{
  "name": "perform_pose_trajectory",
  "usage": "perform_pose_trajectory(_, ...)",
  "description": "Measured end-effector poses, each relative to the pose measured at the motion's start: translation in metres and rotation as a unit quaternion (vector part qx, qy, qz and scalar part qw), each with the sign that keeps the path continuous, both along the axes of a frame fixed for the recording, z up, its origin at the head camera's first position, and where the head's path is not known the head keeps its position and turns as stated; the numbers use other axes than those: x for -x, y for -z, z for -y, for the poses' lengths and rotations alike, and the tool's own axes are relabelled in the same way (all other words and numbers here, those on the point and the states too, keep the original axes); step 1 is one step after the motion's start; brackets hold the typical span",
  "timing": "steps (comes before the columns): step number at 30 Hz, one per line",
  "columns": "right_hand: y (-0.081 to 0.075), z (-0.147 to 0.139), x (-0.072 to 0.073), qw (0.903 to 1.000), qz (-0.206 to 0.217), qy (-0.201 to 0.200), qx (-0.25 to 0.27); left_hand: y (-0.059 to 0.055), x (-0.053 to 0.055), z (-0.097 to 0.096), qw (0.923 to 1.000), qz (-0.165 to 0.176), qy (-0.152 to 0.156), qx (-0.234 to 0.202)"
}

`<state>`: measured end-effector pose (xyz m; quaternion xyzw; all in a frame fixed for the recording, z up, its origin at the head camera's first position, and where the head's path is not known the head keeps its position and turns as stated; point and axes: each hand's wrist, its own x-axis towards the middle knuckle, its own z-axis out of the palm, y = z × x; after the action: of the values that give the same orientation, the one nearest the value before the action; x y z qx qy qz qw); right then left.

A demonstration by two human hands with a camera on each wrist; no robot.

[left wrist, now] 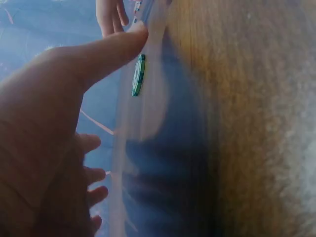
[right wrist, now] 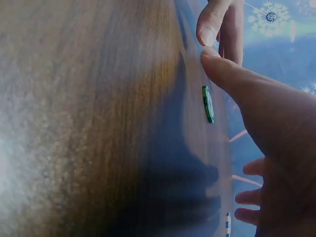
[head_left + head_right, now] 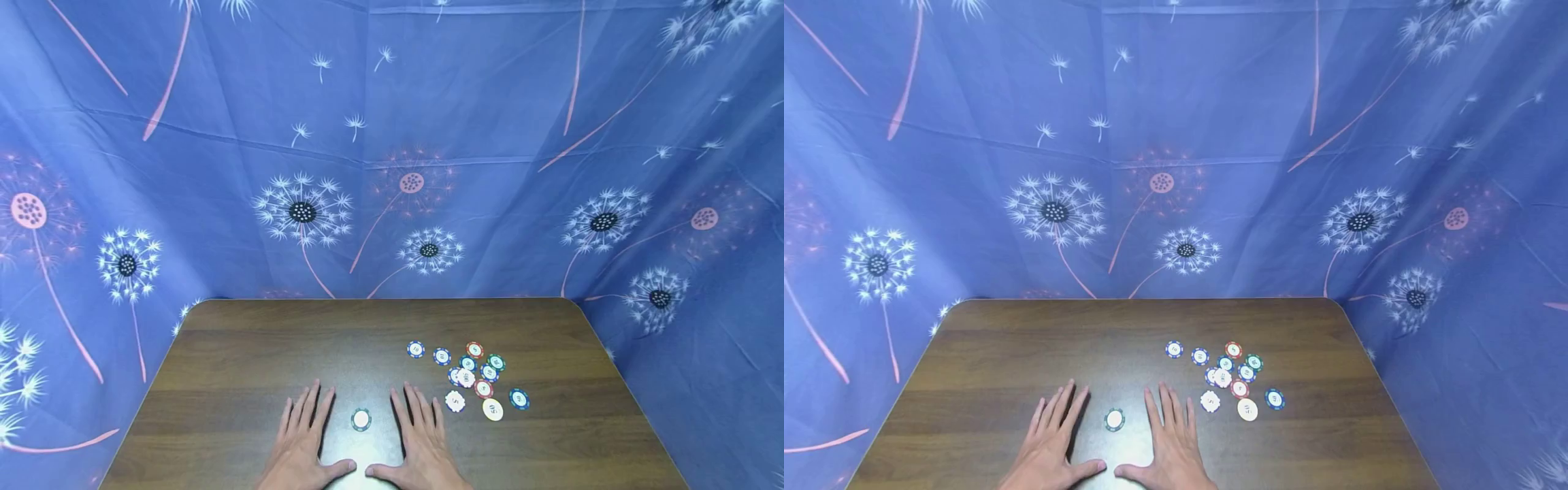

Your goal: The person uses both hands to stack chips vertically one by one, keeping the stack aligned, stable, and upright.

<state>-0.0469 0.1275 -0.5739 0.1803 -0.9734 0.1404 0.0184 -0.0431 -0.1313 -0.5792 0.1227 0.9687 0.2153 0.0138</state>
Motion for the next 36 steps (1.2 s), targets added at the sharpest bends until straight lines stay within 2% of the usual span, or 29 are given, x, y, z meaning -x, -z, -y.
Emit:
perform_pose_trajectory(3, 0.001, -0.002, 0.0, 0.9997, -0.004, 0.004, 0.022, 0.002, -0.001, -0.001, 0.9982, -0.051, -0.004, -0.031)
perform_pose_trajectory(6, 0.003, -0.004, 0.0, 0.9961, -0.065, 0.009, 0.06, 0.003, -0.002, -0.003, 0.99, -0.13, -0.014, -0.054)
perform_pose_trajectory(8, 0.005, -0.005, 0.0, 0.9891, -0.119, 0.013, 0.086, 0.004, -0.002, -0.005, 0.984, -0.166, -0.022, -0.062)
perform_pose_trajectory(11, 0.005, -0.007, 0.003, 0.977, -0.179, 0.02, 0.114, 0.005, 0.001, -0.007, 0.9782, -0.196, -0.028, -0.062)
perform_pose_trajectory(16, 0.002, -0.016, 0.015, 0.966, -0.217, 0.022, 0.138, 0.009, 0.012, -0.011, 0.9715, -0.231, -0.012, -0.051)
perform_pose_trajectory(20, -0.001, -0.026, 0.029, 0.9659, -0.218, 0.016, 0.139, 0.011, 0.019, -0.017, 0.9692, -0.244, -0.003, -0.034)
perform_pose_trajectory(26, -0.002, -0.039, 0.049, 0.9796, -0.179, 0.023, 0.088, 0.016, 0.023, -0.024, 0.9734, -0.227, 0.004, -0.027)
perform_pose_trajectory(31, -0.002, -0.045, 0.07, 0.985, -0.159, 0.023, 0.064, 0.017, 0.025, -0.027, 0.9757, -0.216, 0.0, -0.038)
perform_pose_trajectory(36, -0.002, -0.049, 0.093, 0.9882, -0.143, 0.032, 0.044, 0.017, 0.027, -0.029, 0.9741, -0.22, -0.002, -0.053)
